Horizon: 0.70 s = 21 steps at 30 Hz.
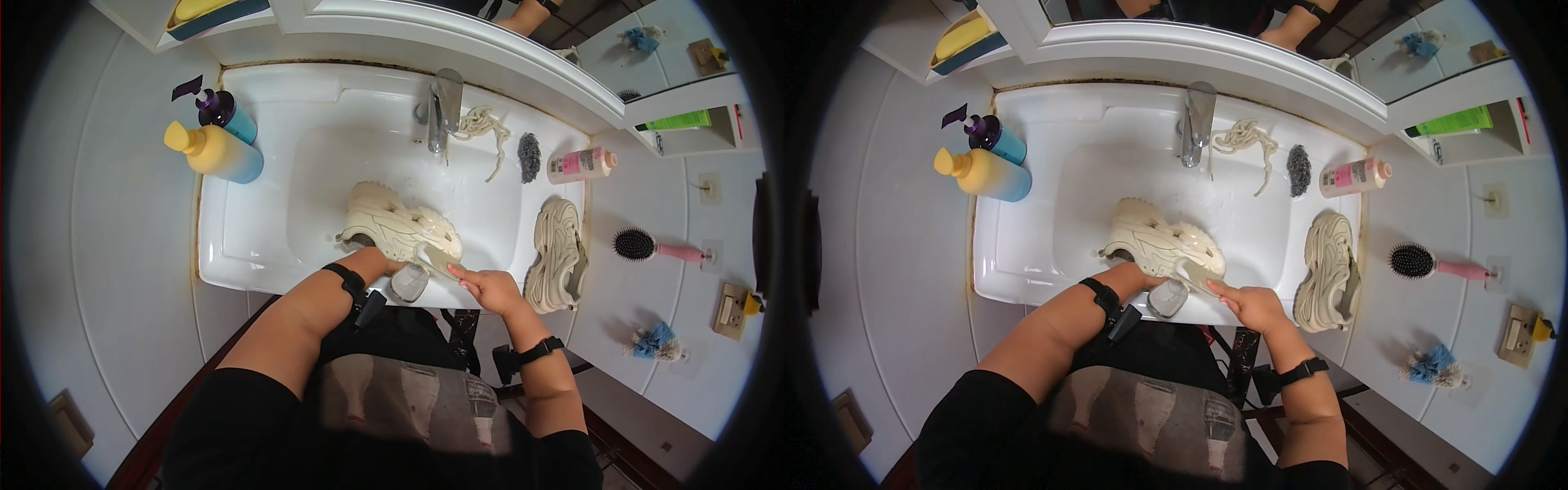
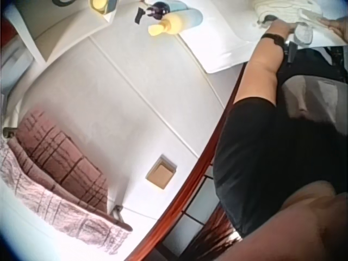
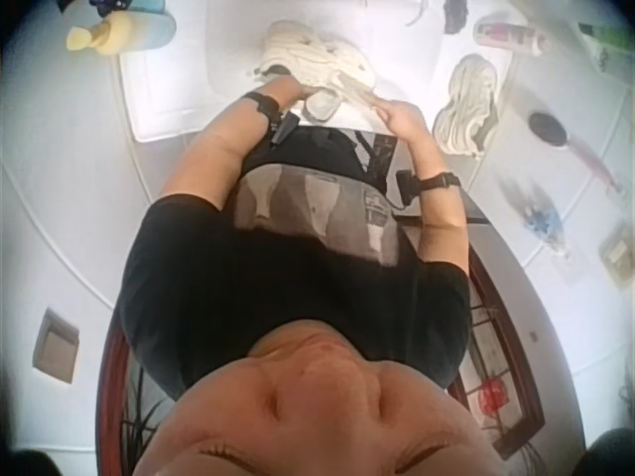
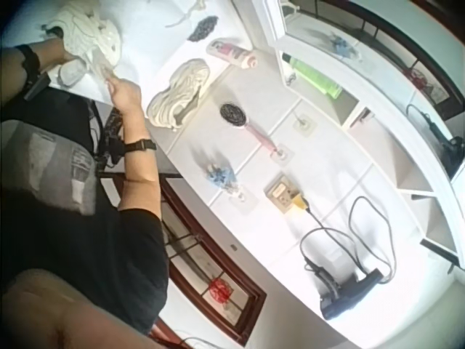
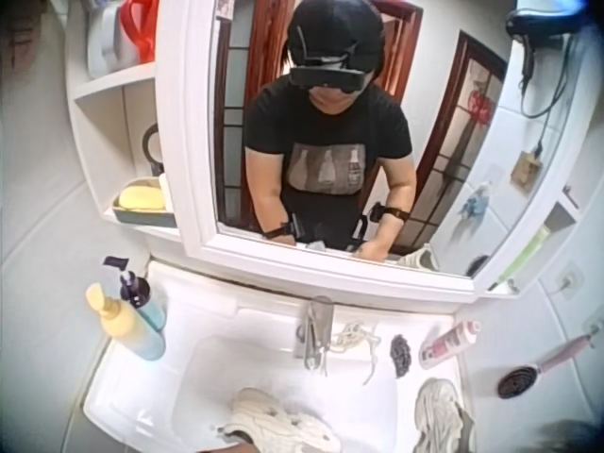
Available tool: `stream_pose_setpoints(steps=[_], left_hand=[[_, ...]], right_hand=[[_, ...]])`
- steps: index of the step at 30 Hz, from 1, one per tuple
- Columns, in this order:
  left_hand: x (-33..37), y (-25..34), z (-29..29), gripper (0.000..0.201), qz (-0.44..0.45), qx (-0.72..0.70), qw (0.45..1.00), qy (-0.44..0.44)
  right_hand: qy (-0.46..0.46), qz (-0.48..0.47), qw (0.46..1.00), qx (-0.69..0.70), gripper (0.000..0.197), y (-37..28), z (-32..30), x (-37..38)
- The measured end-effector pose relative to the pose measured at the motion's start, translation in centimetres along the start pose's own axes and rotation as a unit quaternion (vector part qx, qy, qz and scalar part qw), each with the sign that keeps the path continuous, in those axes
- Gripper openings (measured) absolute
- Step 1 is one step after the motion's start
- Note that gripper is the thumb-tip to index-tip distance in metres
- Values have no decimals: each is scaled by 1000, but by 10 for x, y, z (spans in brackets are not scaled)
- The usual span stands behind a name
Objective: Scrubbing a white sneaker in a bathroom sink using a brush and soapy water.
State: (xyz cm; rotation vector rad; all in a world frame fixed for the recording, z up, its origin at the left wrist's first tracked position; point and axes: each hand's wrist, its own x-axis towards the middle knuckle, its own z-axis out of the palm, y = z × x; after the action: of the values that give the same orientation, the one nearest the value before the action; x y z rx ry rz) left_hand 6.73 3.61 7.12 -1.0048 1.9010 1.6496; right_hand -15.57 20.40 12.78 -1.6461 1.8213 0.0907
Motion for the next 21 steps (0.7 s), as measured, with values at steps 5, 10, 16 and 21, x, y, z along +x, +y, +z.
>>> stream_pose_setpoints(steps=[5,10,16,21], left_hand=[[21,-22,11,52,-36,21,999,-33],[15,-21,10,56,7,61,998,-24],[6,-17,7,62,62,100,993,-5],[4,-16,4,64,93,119,988,-2]], right_hand=[[56,-66,996,32,41,-16,14,25],[32,-80,995,40,40,-59,7,75],[48,-79,995,47,39,-28,9,38],[-2,17,1000,-17,38,9,5,-12]])
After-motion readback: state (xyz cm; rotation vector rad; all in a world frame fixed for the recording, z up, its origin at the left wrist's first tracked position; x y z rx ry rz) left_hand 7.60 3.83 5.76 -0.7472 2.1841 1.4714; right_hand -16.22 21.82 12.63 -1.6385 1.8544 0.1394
